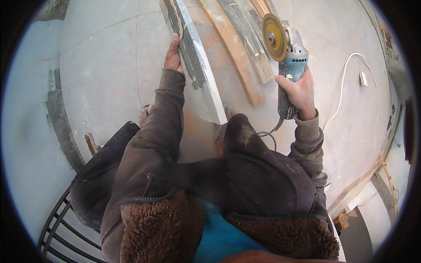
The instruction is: The person uses an angle grinder to cut and shape rectangular stone tiles on a tiled floor. They hold the tiles with one hand and operate the grinder with the other, then lift and inspect the cut pieces before placing them against a wall.
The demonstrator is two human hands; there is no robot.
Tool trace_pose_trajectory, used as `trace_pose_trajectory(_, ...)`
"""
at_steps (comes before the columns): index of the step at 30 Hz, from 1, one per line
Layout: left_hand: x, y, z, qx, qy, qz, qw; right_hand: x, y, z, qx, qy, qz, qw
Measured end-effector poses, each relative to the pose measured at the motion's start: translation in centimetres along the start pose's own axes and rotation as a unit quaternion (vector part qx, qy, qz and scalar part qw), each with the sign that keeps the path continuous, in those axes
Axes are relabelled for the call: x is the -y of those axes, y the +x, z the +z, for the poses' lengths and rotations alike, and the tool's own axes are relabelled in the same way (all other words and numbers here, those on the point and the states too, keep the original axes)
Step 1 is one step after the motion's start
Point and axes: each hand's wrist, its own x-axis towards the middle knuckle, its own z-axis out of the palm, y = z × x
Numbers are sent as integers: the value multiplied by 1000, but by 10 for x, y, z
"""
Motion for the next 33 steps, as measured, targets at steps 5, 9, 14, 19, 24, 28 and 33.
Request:
trace_pose_trajectory(5,1,-4,10,31,-2,-13,999,20,-10,1,-51,-113,-63,990)
trace_pose_trajectory(9,4,-7,21,-38,61,-8,997,37,-11,2,-74,-255,-122,956)
trace_pose_trajectory(14,10,-4,24,-64,83,-17,994,42,2,6,-111,-346,-224,905)
trace_pose_trajectory(19,11,-4,20,-60,73,-19,995,46,9,7,-104,-393,-235,883)
trace_pose_trajectory(24,13,-4,20,-77,92,-13,993,50,11,7,-85,-417,-227,876)
trace_pose_trajectory(28,15,-5,24,-79,99,-5,992,51,12,10,-74,-423,-219,876)
trace_pose_trajectory(33,15,-1,16,-68,99,-18,993,48,12,12,-86,-388,-231,888)
